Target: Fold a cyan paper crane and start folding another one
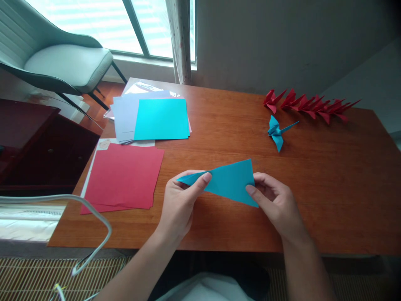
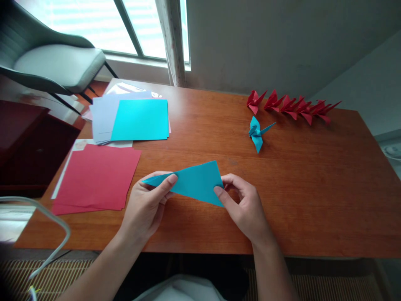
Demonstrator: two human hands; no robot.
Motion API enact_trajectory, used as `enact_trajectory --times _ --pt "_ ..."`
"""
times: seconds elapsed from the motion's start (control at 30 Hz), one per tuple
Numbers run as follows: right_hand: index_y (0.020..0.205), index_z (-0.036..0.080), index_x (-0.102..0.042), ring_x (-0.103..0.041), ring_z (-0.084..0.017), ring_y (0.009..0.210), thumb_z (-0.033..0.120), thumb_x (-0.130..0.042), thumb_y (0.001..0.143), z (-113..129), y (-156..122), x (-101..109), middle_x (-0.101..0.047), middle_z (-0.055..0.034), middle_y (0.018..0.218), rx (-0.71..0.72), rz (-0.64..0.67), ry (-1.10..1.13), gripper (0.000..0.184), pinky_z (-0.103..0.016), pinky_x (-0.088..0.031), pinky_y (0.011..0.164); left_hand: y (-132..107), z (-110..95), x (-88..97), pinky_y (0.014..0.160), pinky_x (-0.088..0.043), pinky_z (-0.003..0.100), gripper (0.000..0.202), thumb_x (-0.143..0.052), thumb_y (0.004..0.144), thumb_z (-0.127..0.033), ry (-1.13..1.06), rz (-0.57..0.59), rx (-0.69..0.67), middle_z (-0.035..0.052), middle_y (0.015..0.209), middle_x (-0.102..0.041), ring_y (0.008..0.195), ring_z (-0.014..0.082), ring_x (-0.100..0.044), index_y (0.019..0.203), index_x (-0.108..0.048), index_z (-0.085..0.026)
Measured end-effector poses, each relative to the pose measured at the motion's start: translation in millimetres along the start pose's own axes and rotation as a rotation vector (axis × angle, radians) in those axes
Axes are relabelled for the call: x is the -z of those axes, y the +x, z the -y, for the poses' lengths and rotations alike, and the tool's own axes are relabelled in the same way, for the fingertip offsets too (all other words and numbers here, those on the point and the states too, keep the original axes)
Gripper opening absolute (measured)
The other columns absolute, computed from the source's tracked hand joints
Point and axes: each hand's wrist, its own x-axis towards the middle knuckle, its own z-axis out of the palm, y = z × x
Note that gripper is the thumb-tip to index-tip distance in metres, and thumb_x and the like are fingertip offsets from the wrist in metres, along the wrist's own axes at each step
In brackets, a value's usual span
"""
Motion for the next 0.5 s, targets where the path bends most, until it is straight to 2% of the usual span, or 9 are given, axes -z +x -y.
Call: enact_trajectory --times 0.07,0.2,0.3,0.5 --pt "0.093 0.025 -0.072 -0.062 -0.017 0.078 0.039 -0.071 0.091 8 7 0 -0.069 -0.0006 0.086 0.019 -0.001 -0.032 0.014 -0.028 -0.053 0.071 0 -1 -0.7 0.067 -0.052 0.02 0.018 -0.087 0.075 -0.03 0.036 0.026 0.016 0.0011 0.074 -0.071 0.07 0.0103 -0.064 0.08 -0.077 -0.016" --pt "0.082 0.024 -0.073 -0.058 -0.013 0.066 0.037 -0.075 0.088 16 19 -4 -0.066 0.0026 0.073 0.069 -0.117 -0.055 0.014 -0.023 -0.048 0.061 0 -2 -0.6 0.065 -0.052 0.019 0.016 -0.086 0.076 -0.029 0.047 0.05 0.032 0.0004 0.074 -0.071 0.068 0.0095 -0.064 0.081 -0.077 -0.017" --pt "0.082 0.025 -0.074 -0.058 -0.011 0.063 0.035 -0.078 0.085 13 20 -6 -0.067 0.0037 0.072 0.095 -0.174 -0.051 0.011 -0.021 -0.046 0.055 -1 -3 0.6 0.065 -0.054 0.019 0.015 -0.086 0.077 -0.03 0.019 0.028 0.025 -0.0004 0.072 -0.071 0.067 0.0097 -0.064 0.081 -0.077 -0.019" --pt "0.082 0.026 -0.076 -0.062 -0.011 0.063 0.032 -0.081 0.083 6 14 -4 -0.07 0.004 0.072 0.104 -0.188 -0.021 0.007 -0.019 -0.049 0.054 -3 -3 2.6 0.065 -0.054 0.02 0.016 -0.087 0.075 -0.029 0.037 -0.012 0.012 -0.0001 0.072 -0.072 0.065 0.0099 -0.065 0.08 -0.076 -0.018"
